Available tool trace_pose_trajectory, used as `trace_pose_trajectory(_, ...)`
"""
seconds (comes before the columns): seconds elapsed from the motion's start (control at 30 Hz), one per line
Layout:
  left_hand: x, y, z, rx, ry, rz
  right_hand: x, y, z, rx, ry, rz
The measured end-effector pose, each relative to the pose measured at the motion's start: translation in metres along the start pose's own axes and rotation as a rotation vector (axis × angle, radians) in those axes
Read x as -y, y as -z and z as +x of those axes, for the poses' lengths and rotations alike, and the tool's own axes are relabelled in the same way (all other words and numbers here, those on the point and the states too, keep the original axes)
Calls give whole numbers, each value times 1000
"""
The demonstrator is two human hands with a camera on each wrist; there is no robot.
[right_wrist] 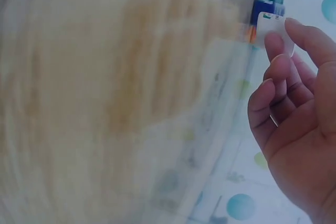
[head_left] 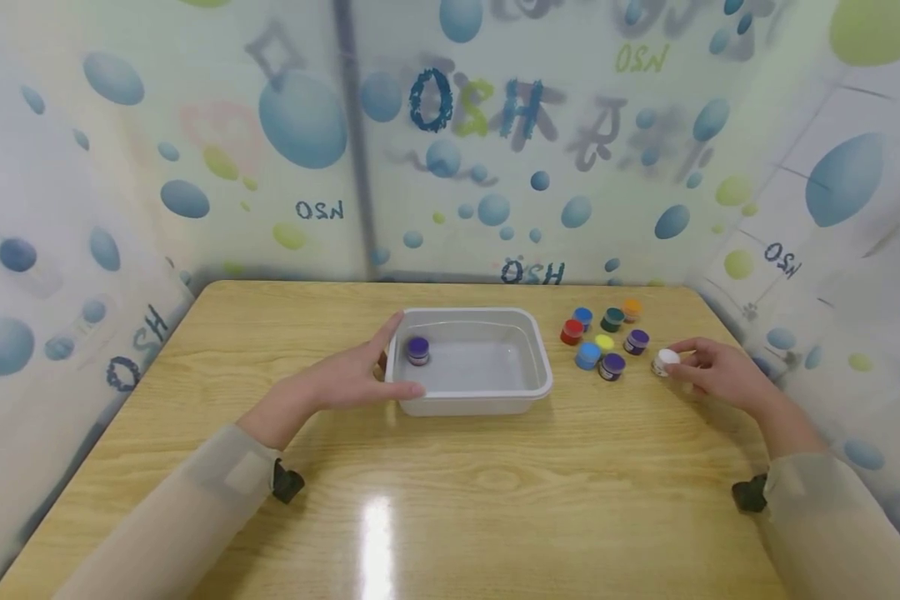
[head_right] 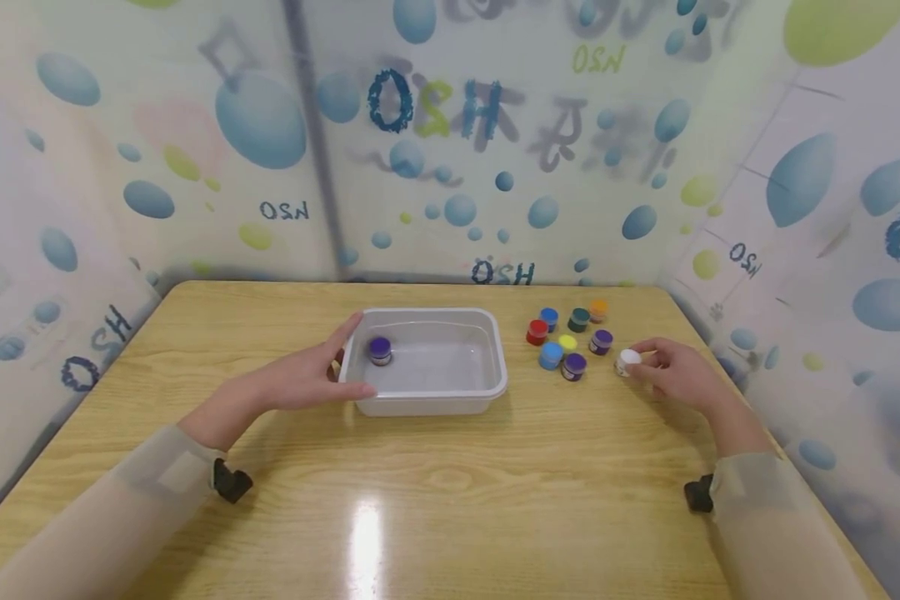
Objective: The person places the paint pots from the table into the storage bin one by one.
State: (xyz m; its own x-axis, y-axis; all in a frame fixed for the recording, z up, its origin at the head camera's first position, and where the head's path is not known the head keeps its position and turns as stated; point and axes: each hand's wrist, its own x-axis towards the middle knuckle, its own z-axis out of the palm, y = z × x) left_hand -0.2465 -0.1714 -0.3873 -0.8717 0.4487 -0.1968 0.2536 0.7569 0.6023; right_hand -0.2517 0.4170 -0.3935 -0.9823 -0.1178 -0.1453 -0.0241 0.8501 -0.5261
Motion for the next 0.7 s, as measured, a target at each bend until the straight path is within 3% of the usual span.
trace_pose_trajectory(0.3, 0, 1, 0, -3, -4, -9, 29, 3, -6, -19, 73, 53)
trace_pose_trajectory(0.5, 0, 0, -1, -1, -11, -18, 65, 1, -8, -34, 149, 26)
trace_pose_trajectory(0.7, 0, -1, 1, -5, -15, -16, 99, -6, -7, -15, 236, 92)
